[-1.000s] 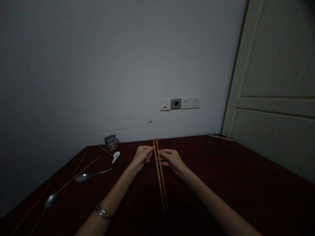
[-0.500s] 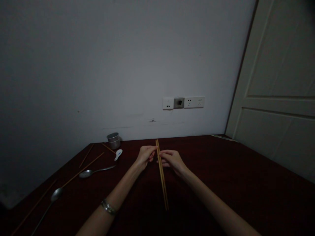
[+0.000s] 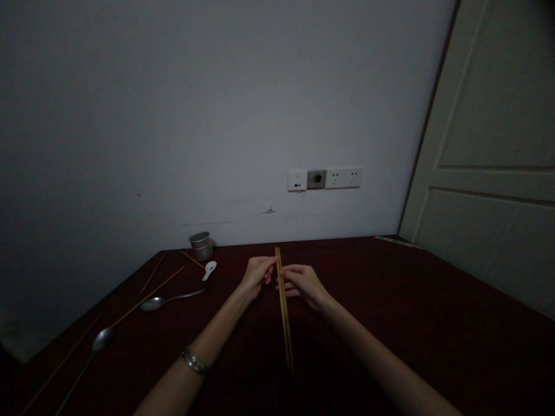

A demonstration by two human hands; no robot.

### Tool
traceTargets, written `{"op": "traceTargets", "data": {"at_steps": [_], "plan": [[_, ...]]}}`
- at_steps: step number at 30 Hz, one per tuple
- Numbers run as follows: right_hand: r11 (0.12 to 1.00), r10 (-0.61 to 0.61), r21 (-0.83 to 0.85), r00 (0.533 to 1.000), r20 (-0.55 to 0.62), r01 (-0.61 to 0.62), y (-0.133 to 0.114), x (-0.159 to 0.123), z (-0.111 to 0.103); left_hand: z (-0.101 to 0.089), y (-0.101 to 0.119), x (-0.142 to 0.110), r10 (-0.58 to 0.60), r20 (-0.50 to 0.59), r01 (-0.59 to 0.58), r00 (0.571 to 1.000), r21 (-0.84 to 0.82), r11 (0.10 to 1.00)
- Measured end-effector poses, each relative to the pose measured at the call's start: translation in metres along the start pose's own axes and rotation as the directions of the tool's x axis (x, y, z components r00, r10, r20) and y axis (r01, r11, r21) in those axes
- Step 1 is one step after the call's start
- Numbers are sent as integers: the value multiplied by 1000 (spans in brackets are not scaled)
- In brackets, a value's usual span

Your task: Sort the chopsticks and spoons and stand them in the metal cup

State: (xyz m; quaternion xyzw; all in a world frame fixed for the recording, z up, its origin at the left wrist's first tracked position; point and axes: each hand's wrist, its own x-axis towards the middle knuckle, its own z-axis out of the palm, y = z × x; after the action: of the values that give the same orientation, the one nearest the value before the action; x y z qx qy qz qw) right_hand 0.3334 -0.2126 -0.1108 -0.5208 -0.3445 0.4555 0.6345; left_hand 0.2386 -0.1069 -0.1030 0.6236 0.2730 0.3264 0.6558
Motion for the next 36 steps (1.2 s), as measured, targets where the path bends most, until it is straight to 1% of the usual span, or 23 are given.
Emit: {"op": "traceTargets", "data": {"at_steps": [12, 19, 28, 33, 36], "plan": [[1000, -3, -3, 1000, 26, 3, 2, 3, -5, -1, -4, 0, -1, 39, 1, 999, -23, 1000], [1000, 14, -15, 1000, 6, -14, 1, 2, -4, 0, -3, -2, -3, 52, 3, 999, 0, 1000], [1000, 19, -6, 999, 28, -19, -1, 1, -4, 1, -4, -1, 1, 59, -2, 998, 20, 1000], [1000, 23, -12, 999, 43, -22, -3, -1, -3, 0, -1, -3, -39, 81, 36, 996, 30, 999], [1000, 24, -18, 999, 47, -23, -3, -2, -3, 0, 2, -5, -39, 103, 34, 994, 49, 998]]}}
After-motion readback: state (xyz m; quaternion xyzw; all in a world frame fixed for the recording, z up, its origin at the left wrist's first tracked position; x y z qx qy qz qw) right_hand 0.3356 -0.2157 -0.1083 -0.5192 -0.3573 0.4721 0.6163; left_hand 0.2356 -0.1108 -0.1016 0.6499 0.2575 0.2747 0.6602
